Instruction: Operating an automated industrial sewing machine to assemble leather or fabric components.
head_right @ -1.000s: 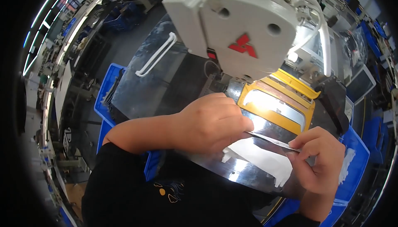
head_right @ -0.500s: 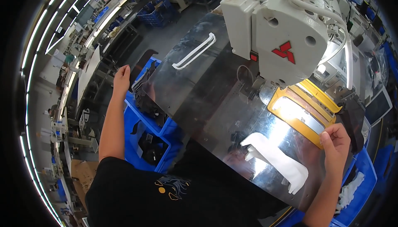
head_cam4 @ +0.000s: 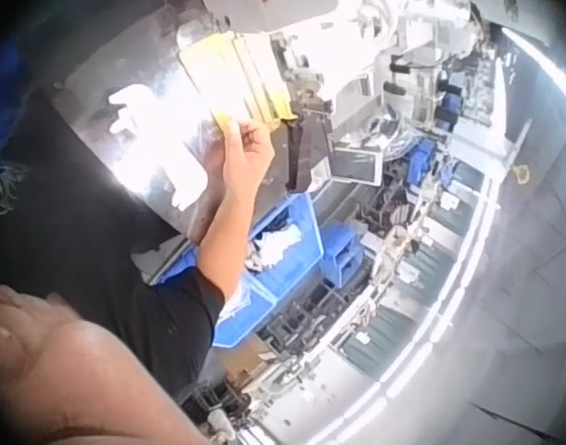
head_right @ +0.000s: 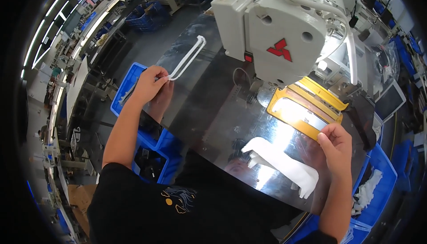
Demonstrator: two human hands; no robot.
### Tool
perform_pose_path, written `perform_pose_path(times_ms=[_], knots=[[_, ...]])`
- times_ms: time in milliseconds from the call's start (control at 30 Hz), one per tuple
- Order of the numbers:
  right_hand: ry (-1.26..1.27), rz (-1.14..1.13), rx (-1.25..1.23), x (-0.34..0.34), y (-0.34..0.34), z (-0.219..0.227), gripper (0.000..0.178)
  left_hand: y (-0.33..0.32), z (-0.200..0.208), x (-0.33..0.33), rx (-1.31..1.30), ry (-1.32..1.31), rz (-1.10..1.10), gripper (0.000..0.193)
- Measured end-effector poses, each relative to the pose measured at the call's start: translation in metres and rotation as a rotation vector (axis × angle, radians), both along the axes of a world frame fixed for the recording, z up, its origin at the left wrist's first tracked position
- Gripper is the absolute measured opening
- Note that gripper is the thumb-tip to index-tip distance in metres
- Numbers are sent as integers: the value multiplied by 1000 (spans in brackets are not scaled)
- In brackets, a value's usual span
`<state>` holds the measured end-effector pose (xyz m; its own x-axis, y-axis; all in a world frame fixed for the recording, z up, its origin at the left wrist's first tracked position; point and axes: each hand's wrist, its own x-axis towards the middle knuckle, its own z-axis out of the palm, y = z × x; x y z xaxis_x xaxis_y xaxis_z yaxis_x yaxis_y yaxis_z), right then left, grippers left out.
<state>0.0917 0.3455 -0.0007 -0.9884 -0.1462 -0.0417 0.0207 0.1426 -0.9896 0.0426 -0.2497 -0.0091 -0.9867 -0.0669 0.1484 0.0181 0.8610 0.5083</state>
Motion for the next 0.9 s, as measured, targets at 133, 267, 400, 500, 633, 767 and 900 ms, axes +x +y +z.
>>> perform_pose_path(times_ms=[133,267,400,500,633,767,900], knots=[[-30,6,1,0,-4,2,4,24,16,5,-245,-4,-125,15],[-42,11,51,-1,-5,2,4,48,7,12,-180,189,-194,15],[-43,16,45,-2,-4,3,3,55,-1,17,-207,176,-261,15],[-38,16,62,-1,-2,2,2,62,-6,17,-319,195,-299,13],[33,45,213,-1,-2,13,12,77,8,20,-483,339,-377,11],[536,133,588,4,-22,40,31,122,61,40,-368,467,-556,15],[783,190,565,8,-70,72,48,182,123,56,-44,401,-872,18]])
